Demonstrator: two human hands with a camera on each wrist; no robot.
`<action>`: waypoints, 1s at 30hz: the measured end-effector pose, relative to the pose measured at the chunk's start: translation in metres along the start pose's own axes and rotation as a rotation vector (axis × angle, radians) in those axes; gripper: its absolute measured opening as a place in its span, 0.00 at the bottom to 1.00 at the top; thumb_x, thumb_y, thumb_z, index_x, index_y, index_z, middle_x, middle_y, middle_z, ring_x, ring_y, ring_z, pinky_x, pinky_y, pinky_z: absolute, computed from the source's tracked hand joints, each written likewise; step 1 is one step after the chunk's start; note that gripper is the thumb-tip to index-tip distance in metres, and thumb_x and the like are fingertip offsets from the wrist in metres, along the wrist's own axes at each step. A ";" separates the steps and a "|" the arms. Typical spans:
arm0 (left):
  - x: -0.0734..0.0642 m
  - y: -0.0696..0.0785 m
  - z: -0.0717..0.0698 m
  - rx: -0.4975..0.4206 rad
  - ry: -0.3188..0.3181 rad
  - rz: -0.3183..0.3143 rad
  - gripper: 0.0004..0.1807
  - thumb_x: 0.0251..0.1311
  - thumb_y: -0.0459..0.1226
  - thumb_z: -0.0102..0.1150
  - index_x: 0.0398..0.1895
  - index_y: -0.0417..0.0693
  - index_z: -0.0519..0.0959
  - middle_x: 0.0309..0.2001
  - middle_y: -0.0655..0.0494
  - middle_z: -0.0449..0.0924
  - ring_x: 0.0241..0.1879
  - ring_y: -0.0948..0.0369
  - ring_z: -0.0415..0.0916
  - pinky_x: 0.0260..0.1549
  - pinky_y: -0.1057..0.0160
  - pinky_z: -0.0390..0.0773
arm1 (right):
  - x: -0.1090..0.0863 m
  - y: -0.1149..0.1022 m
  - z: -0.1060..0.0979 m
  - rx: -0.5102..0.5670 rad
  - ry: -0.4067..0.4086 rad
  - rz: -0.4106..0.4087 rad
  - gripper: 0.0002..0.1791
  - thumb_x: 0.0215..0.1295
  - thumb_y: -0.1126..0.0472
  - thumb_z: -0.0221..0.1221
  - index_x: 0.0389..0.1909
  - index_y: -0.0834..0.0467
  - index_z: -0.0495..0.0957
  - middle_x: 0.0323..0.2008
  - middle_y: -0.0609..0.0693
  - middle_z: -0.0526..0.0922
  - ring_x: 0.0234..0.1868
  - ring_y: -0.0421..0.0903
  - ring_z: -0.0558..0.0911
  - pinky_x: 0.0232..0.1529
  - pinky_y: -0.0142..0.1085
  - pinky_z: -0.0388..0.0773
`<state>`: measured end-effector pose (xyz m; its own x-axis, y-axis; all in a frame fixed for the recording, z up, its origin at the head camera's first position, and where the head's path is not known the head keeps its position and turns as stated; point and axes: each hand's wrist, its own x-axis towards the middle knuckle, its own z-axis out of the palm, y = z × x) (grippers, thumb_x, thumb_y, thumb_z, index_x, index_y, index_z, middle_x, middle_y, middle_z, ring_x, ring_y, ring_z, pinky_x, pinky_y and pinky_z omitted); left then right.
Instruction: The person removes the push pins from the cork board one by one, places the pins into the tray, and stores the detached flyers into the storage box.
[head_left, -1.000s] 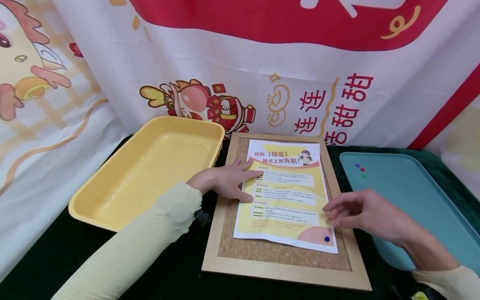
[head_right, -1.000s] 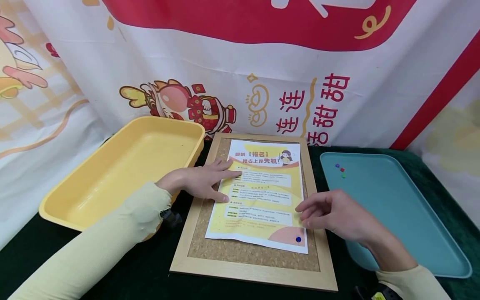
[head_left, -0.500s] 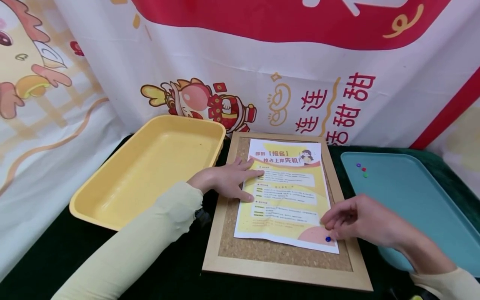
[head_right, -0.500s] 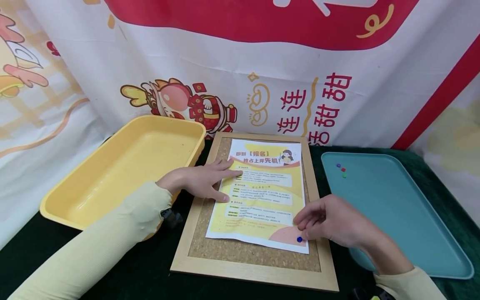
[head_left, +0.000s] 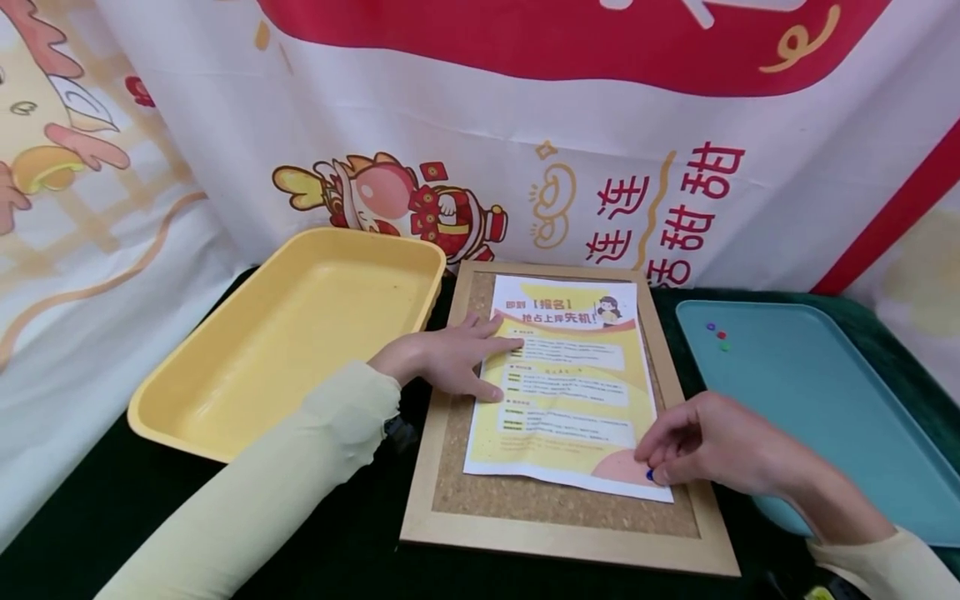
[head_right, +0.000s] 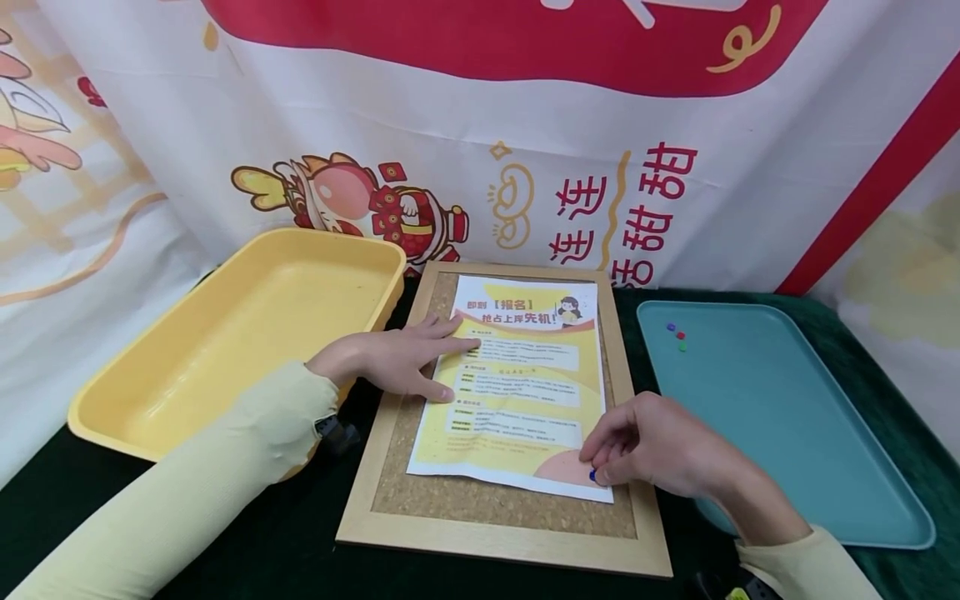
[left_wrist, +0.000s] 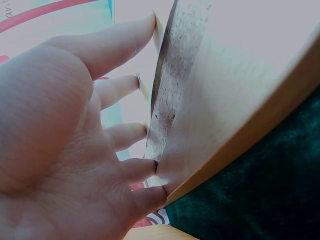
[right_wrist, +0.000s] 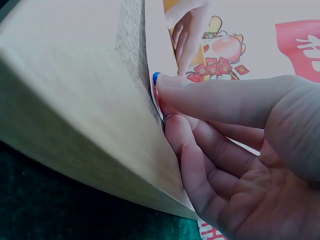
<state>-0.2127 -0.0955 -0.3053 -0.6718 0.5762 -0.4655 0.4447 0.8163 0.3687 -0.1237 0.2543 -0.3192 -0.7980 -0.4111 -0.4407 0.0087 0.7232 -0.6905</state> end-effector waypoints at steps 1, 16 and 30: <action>0.001 0.000 0.000 0.001 0.000 0.002 0.46 0.73 0.56 0.61 0.88 0.68 0.50 0.89 0.54 0.27 0.87 0.44 0.20 0.84 0.37 0.37 | 0.000 0.001 0.000 -0.003 -0.001 -0.003 0.09 0.63 0.62 0.75 0.44 0.52 0.92 0.35 0.49 0.87 0.37 0.48 0.82 0.36 0.32 0.80; 0.001 0.000 0.001 0.006 0.003 0.003 0.46 0.73 0.57 0.61 0.88 0.68 0.50 0.89 0.53 0.27 0.87 0.43 0.21 0.84 0.36 0.37 | -0.003 0.002 0.003 -0.050 -0.005 -0.066 0.06 0.61 0.62 0.75 0.38 0.49 0.92 0.30 0.48 0.85 0.34 0.46 0.80 0.33 0.31 0.77; 0.002 0.000 0.001 0.011 0.000 0.005 0.46 0.73 0.56 0.61 0.88 0.67 0.50 0.89 0.53 0.26 0.87 0.43 0.21 0.84 0.37 0.38 | -0.002 0.003 0.002 -0.086 -0.030 -0.115 0.04 0.64 0.61 0.74 0.35 0.48 0.91 0.30 0.46 0.84 0.34 0.43 0.79 0.34 0.31 0.76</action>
<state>-0.2134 -0.0944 -0.3068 -0.6699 0.5799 -0.4636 0.4544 0.8141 0.3617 -0.1205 0.2562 -0.3218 -0.7724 -0.5092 -0.3796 -0.1340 0.7149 -0.6863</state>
